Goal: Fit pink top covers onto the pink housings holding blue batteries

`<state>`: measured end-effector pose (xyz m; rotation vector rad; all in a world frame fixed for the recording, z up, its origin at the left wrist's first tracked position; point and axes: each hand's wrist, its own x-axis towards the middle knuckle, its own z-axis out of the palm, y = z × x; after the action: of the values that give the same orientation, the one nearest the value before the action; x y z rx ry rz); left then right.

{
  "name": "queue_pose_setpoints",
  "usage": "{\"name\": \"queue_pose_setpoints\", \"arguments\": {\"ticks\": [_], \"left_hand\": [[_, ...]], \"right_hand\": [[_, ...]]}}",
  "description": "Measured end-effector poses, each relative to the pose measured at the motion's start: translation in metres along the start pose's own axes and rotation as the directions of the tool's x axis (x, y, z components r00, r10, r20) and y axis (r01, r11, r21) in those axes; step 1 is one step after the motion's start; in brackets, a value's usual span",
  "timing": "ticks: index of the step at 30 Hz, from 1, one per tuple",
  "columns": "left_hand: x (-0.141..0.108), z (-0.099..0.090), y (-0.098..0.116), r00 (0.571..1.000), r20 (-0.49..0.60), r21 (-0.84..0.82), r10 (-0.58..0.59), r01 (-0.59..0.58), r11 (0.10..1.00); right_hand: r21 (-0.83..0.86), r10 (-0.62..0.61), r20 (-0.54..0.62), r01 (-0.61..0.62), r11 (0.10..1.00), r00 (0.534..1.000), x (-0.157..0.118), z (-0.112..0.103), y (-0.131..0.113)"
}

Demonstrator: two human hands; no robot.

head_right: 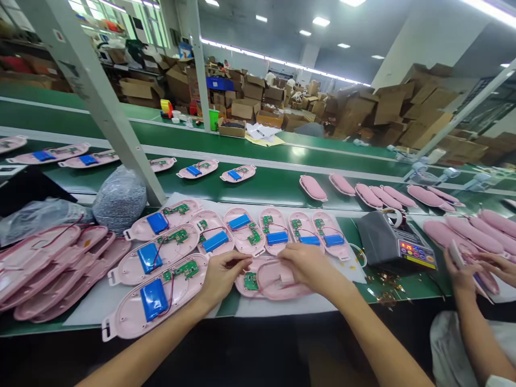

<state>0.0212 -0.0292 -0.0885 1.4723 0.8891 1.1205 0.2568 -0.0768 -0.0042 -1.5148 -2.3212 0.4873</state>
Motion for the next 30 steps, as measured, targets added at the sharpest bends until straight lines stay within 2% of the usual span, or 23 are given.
{"name": "queue_pose_setpoints", "arguments": {"ticks": [2,5,7,9,11,14,16,18,21,23,25,28,30], "left_hand": [[-0.004,-0.003,0.0,0.983,0.019,0.105,0.182,-0.183,0.978],[-0.007,-0.006,-0.003,0.913,0.081,0.294,0.4,-0.405,0.866],[-0.006,-0.006,-0.005,0.895,0.067,0.404,0.441,-0.428,0.808],[-0.002,-0.005,-0.007,0.893,-0.014,0.482,0.45,-0.388,0.785],[0.002,-0.003,-0.008,0.904,-0.084,0.451,0.42,-0.341,0.825],[0.007,-0.001,-0.009,0.975,-0.098,0.194,0.199,-0.177,0.965],[0.008,0.002,-0.009,0.995,-0.088,0.06,0.039,-0.034,0.998],[0.007,0.006,-0.009,0.996,-0.087,0.014,-0.021,0.022,1.0],[0.007,0.01,-0.008,0.996,-0.084,0.034,-0.014,0.017,0.999],[0.009,0.011,-0.007,0.997,-0.067,0.028,-0.038,0.04,0.999],[0.013,0.008,-0.005,0.998,0.001,0.045,-0.058,0.058,0.997],[0.024,0.002,0.0,0.992,0.116,0.24,-0.041,0.013,0.971],[0.033,-0.002,0.003,0.993,0.108,0.327,-0.04,0.002,0.945]], "right_hand": [[-0.188,-0.065,-0.118,0.042,0.981,0.991,0.015,0.014,-0.005],[-0.294,-0.15,-0.261,0.069,0.953,0.954,0.03,0.025,-0.01],[-0.317,-0.179,-0.3,0.079,0.945,0.937,0.035,0.025,-0.013],[-0.289,-0.174,-0.29,0.087,0.953,0.941,0.036,0.024,-0.014],[-0.207,-0.124,-0.286,0.065,0.976,0.95,0.037,0.023,-0.013],[-0.054,-0.016,-0.27,0.001,0.999,0.963,0.038,0.023,-0.011],[-0.024,0.023,-0.235,-0.03,0.999,0.972,0.039,0.024,-0.011],[-0.06,0.043,-0.21,-0.057,0.997,0.977,0.041,0.028,-0.012],[-0.085,0.082,-0.193,-0.1,0.991,0.978,0.048,0.037,-0.008],[-0.014,0.117,-0.186,-0.122,0.992,0.975,0.055,0.043,-0.006],[0.06,0.139,-0.198,-0.13,0.99,0.97,0.062,0.046,-0.007],[0.071,0.124,-0.259,-0.109,0.991,0.958,0.067,0.042,-0.014],[0.08,0.082,-0.356,-0.057,0.995,0.931,0.057,0.036,-0.009]]}}
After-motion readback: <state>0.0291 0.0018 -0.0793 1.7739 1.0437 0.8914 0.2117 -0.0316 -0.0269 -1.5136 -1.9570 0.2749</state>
